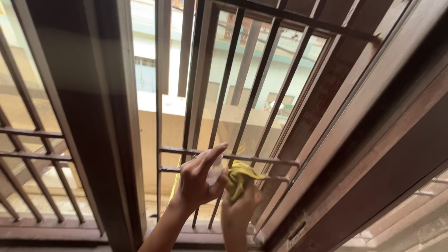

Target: The person cleans a metal window grille by repeatedly spraying a clear liquid from a small bottle and wiping the bars with a yellow cloth. The person works methodically across different sections of the grille, alternating between spraying and wiping motions.

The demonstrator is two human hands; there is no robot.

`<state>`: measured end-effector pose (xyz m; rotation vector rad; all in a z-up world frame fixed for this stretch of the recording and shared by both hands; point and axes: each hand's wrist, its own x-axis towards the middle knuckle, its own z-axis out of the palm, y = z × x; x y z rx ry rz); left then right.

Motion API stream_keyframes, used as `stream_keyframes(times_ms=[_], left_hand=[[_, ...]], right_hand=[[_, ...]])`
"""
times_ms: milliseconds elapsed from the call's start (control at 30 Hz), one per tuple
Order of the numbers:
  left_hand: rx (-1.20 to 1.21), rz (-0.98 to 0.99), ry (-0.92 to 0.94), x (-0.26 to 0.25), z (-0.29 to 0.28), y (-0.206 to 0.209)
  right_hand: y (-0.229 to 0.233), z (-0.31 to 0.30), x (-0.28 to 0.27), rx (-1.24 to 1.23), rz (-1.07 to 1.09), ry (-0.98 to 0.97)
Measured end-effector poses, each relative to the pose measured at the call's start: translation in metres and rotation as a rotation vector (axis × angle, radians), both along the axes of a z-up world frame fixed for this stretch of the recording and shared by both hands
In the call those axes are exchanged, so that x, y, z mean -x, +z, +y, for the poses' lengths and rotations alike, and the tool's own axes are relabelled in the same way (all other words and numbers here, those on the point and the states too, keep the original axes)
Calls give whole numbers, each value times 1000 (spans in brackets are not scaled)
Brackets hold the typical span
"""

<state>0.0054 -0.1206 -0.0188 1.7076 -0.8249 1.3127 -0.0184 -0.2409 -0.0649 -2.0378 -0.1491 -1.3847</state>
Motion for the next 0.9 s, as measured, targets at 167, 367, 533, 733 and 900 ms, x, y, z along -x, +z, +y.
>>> stream_keyframes(times_ms=[167,367,533,733,900], left_hand=[[47,-2,50,3,-8,0],[135,54,25,6,-17,-6],[95,333,74,6,-16,8],[46,113,151,12,-25,10],[13,125,269,13,-41,0]], right_hand=[[11,0,-33,-96,605,106],[-16,-11,-33,-245,241,349],[-15,-12,-37,-225,265,215],[-41,-20,-55,-165,139,74],[-46,-55,-29,-497,-132,375]])
